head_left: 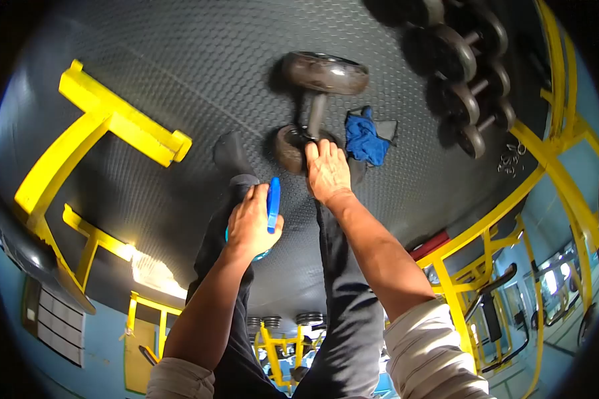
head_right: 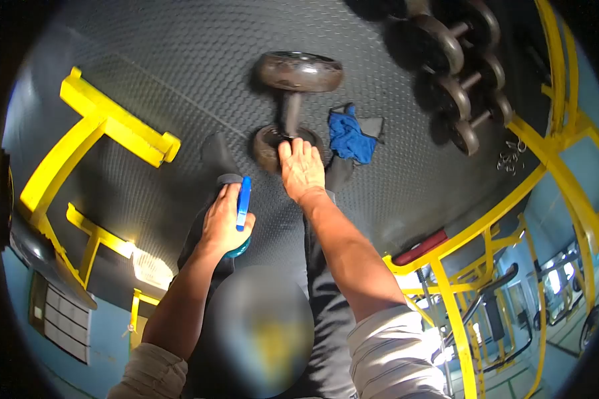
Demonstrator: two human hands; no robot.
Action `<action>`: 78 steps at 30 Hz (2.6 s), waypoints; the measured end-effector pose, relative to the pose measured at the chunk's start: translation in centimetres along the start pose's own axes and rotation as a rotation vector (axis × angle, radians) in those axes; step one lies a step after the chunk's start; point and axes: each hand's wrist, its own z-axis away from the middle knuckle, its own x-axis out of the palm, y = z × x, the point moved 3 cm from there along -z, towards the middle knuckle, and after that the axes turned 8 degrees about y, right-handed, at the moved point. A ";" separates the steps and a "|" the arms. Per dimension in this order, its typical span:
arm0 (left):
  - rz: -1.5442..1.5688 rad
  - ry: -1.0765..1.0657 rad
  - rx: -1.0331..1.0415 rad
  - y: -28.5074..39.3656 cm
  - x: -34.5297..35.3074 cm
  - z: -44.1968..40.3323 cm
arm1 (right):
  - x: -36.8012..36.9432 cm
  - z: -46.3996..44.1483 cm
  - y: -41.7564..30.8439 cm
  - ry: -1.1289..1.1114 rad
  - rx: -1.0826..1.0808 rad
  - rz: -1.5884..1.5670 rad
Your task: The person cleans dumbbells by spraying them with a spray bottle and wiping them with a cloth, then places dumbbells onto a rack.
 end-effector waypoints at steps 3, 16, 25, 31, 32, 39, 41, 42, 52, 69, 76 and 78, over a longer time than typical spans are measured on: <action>-0.063 -0.019 0.027 1.4 0.9 -0.2 | -4.0 0.3 3.1 0.178 0.259 -0.541; 0.079 -0.015 0.074 2.9 3.9 -0.5 | 7.0 2.3 15.6 0.117 0.826 -0.298; 0.148 -0.069 -0.079 3.4 4.4 -0.6 | -5.4 3.9 13.7 0.126 0.351 -0.614; 0.133 0.201 -0.143 1.1 1.6 -1.1 | -2.3 -0.1 -1.6 -0.066 0.096 -0.314; 0.156 0.273 -0.155 0.4 0.7 -1.4 | -1.3 -0.6 -4.1 -0.044 0.022 -0.267; 0.253 0.445 -0.110 -1.1 -2.3 -1.3 | 1.6 -5.3 -6.8 -0.151 -0.071 -0.119; 0.242 0.381 -0.152 -1.0 -2.1 -1.2 | -1.1 -0.9 -3.5 0.170 -0.150 -0.170; 0.266 0.354 -0.158 -0.9 -2.1 -1.2 | -1.2 1.5 -1.1 0.174 -0.068 -0.164; 0.259 0.326 -0.160 -1.0 -3.1 -1.5 | 3.4 -12.3 -6.8 -0.720 0.100 0.201; 0.206 0.225 -0.092 -0.2 -2.5 -1.3 | 8.2 -9.1 10.8 -0.623 0.402 -1.055; 0.173 0.250 -0.053 0.3 -2.1 -1.0 | 4.2 -5.7 11.0 -0.493 0.361 -0.995; 0.175 0.269 -0.058 0.4 -1.8 -1.2 | 0.4 -2.4 8.4 -0.352 0.615 -1.225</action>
